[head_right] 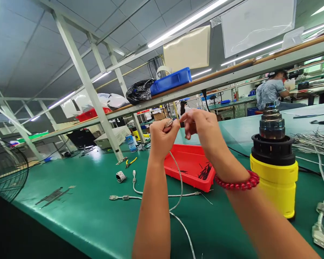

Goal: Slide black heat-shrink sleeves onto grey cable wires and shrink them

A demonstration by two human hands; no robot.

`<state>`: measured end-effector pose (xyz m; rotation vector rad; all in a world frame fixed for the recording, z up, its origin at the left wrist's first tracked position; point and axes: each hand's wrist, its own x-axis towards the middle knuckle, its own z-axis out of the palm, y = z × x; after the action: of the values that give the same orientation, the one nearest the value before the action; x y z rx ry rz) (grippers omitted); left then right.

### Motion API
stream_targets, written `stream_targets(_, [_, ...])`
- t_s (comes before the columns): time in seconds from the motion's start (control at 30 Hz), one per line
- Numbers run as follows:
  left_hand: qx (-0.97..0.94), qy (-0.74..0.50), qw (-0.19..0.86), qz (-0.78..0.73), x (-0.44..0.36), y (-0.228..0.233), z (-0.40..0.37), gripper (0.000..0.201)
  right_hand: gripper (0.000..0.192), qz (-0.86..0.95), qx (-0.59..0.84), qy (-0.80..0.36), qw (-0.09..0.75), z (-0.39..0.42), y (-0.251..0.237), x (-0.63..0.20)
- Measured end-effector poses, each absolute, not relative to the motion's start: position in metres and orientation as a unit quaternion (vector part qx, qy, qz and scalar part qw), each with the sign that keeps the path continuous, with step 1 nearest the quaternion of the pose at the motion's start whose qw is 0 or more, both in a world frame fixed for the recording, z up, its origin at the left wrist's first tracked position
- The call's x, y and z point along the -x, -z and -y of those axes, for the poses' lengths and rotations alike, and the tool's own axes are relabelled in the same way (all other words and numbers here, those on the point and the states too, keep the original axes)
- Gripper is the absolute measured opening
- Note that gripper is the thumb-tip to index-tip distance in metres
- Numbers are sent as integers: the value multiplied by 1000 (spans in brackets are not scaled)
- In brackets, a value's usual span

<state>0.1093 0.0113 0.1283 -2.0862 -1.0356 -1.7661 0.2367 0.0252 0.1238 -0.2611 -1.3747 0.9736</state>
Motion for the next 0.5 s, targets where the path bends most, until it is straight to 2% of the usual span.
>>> stream_targets(0.1, [760,571,-23,310,-111,-129,-7,40,17,567,96,-556,600,-23,-129,-239])
stream_targets(0.27, [782,533,-170,274,-115,-131,3,35,11,573,75,-595,559,-19,-130,-248])
stream_targets(0.37, [787,527,-202,249,-117,-134,9,35,16,571,46,-620,536,-16,-131,-250])
stream_targets(0.5, [784,528,-208,253,-119,-138,15,34,16,583,-3,-601,547,-15,-132,-249])
